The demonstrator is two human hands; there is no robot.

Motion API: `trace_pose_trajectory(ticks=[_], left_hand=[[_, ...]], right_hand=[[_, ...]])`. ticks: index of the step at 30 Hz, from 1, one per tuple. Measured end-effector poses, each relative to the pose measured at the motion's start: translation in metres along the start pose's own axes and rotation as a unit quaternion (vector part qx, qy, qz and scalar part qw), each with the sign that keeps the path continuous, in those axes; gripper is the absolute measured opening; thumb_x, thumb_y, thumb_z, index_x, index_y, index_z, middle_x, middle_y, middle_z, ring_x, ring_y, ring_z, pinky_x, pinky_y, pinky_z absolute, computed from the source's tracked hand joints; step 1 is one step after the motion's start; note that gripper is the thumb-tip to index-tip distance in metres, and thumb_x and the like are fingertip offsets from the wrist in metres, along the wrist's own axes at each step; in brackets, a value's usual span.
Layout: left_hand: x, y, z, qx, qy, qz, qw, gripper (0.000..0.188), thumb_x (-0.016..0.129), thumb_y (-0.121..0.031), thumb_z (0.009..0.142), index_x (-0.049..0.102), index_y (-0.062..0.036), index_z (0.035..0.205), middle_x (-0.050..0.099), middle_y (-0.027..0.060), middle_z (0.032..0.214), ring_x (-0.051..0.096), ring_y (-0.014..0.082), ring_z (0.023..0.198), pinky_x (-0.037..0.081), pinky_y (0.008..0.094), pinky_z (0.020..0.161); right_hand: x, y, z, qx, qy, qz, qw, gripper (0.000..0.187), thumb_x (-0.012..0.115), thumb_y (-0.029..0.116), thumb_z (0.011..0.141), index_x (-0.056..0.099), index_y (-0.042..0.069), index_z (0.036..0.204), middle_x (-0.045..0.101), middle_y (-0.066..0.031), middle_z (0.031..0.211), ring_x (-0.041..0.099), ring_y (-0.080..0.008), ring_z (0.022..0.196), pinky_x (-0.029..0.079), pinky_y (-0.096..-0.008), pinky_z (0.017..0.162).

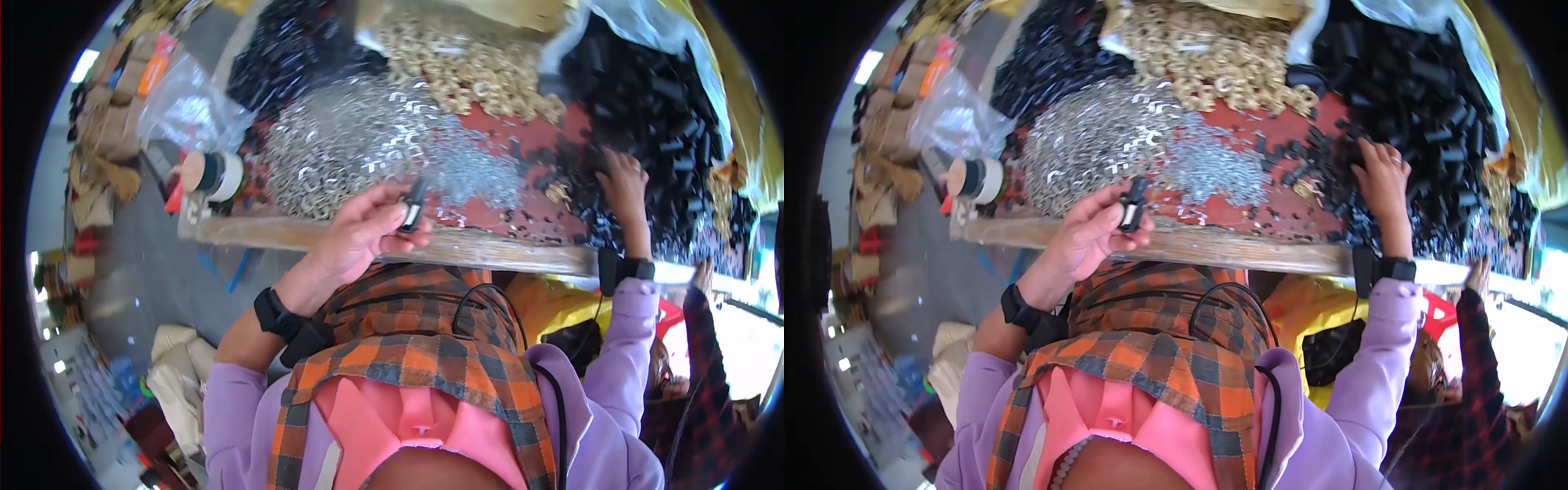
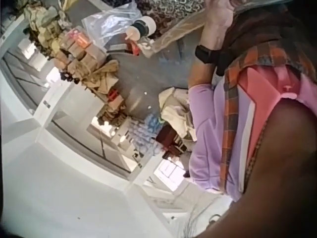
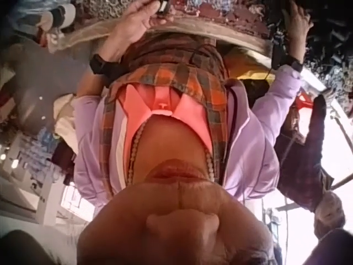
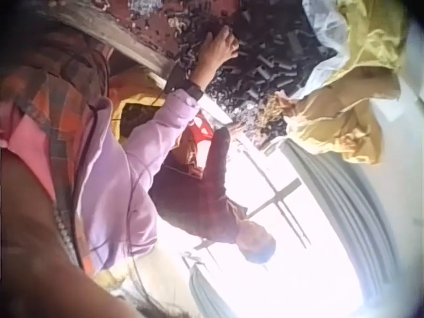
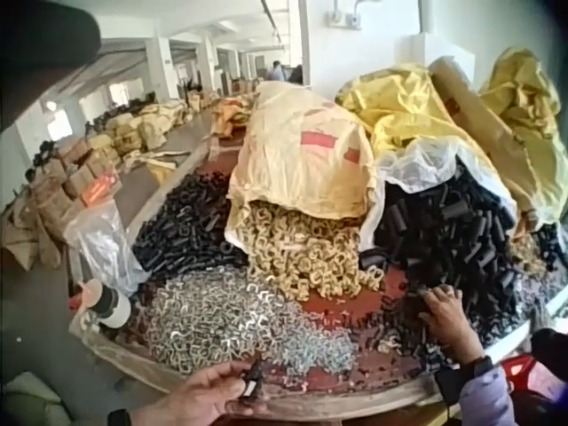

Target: Assembling small metal rings onto black plastic components at a factory workstation.

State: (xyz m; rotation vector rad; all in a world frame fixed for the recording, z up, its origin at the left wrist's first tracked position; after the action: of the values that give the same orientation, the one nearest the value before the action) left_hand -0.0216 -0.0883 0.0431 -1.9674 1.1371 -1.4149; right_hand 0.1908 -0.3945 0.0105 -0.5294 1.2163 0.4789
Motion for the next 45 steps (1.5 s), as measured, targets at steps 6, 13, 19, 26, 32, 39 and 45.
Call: trace_pose_trajectory(ticks=[6, 13, 19, 26, 32, 39, 45], left_hand=[[-0.016, -0.011, -0.005, -0.005, 0.015, 0.013, 1.0, 0.034, 0.05, -0.016, 0.08, 0.041, -0.0004, 0.109, 0.054, 0.0113, 0.09, 0.055, 0.0123, 0.071, 0.046, 0.0207, 0.062], [-0.029, -0.014, 0.002, -0.03, 0.047, 0.045, 0.997, 0.028, 0.052, -0.014, 0.079, 0.046, -0.0005, 0.103, 0.052, 0.0042, 0.08, 0.047, 0.0066, 0.066, 0.04, 0.018, 0.056], [-0.033, -0.022, 0.004, -0.019, 0.041, 0.101, 0.994, 0.025, 0.056, -0.012, 0.076, 0.051, 0.0007, 0.097, 0.05, 0.0007, 0.07, 0.042, 0.0043, 0.056, 0.035, 0.0156, 0.049], [-0.034, -0.023, 0.011, 0.007, 0.031, 0.235, 0.972, 0.027, 0.062, -0.014, 0.072, 0.055, 0.0022, 0.092, 0.054, 0.0026, 0.067, 0.046, 0.0047, 0.052, 0.038, 0.017, 0.047], [-0.027, -0.017, 0.019, -0.041, 0.045, 0.245, 0.967, 0.028, 0.057, -0.009, 0.075, 0.051, 0.0034, 0.1, 0.055, 0.0039, 0.075, 0.05, 0.0058, 0.061, 0.042, 0.0172, 0.054], [-0.014, -0.011, 0.03, -0.011, 0.03, 0.131, 0.991, 0.039, 0.061, -0.013, 0.072, 0.047, 0.0034, 0.105, 0.056, 0.0078, 0.084, 0.052, 0.0084, 0.067, 0.044, 0.0188, 0.056], [0.001, -0.007, 0.03, -0.013, 0.053, 0.149, 0.987, 0.045, 0.064, -0.016, 0.07, 0.044, 0.0032, 0.106, 0.056, 0.0086, 0.086, 0.053, 0.0104, 0.07, 0.044, 0.0197, 0.058]], right_hand=[[-0.057, 0.065, 0.018, 0.025, -0.056, 0.243, 0.968, 0.039, 0.054, 0.013, 0.073, 0.044, 0.003, 0.109, 0.051, -0.0135, 0.095, 0.051, -0.0255, 0.083, 0.039, -0.031, 0.07], [-0.092, 0.201, 0.038, -0.174, 0.079, 0.506, 0.841, 0.043, 0.065, 0.022, 0.066, 0.051, -0.004, 0.097, 0.054, -0.0129, 0.086, 0.052, -0.0235, 0.075, 0.041, -0.0296, 0.067], [-0.086, 0.233, 0.044, -0.163, 0.157, 0.569, 0.79, 0.044, 0.068, 0.021, 0.062, 0.052, -0.003, 0.095, 0.053, -0.0114, 0.084, 0.052, -0.0228, 0.076, 0.04, -0.0294, 0.067], [-0.078, 0.237, 0.041, -0.102, 0.207, 0.582, 0.78, 0.043, 0.069, 0.019, 0.062, 0.052, -0.001, 0.095, 0.052, -0.0096, 0.083, 0.051, -0.0193, 0.076, 0.039, -0.0269, 0.068], [-0.069, 0.235, 0.031, -0.048, 0.21, 0.628, 0.748, 0.045, 0.067, 0.017, 0.064, 0.049, -0.001, 0.101, 0.051, -0.0084, 0.084, 0.05, -0.0183, 0.077, 0.038, -0.0262, 0.069], [-0.073, 0.232, 0.025, -0.114, 0.091, 0.585, 0.798, 0.057, 0.066, 0.028, 0.065, 0.043, -0.002, 0.109, 0.048, -0.013, 0.1, 0.048, -0.0249, 0.091, 0.036, -0.0315, 0.079], [-0.084, 0.229, 0.021, -0.193, 0.072, 0.629, 0.749, 0.068, 0.063, 0.04, 0.062, 0.041, -0.003, 0.111, 0.045, -0.018, 0.108, 0.045, -0.0317, 0.099, 0.035, -0.037, 0.083]])
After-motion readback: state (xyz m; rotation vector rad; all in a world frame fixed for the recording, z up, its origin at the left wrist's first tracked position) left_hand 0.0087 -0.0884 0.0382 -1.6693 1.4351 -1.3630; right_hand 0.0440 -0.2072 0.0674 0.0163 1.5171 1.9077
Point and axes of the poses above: each hand's wrist, its own z-axis towards the middle knuckle, its own x-axis out of the palm, y = z × x, the point moved 4 cm from there along z, towards the middle knuckle
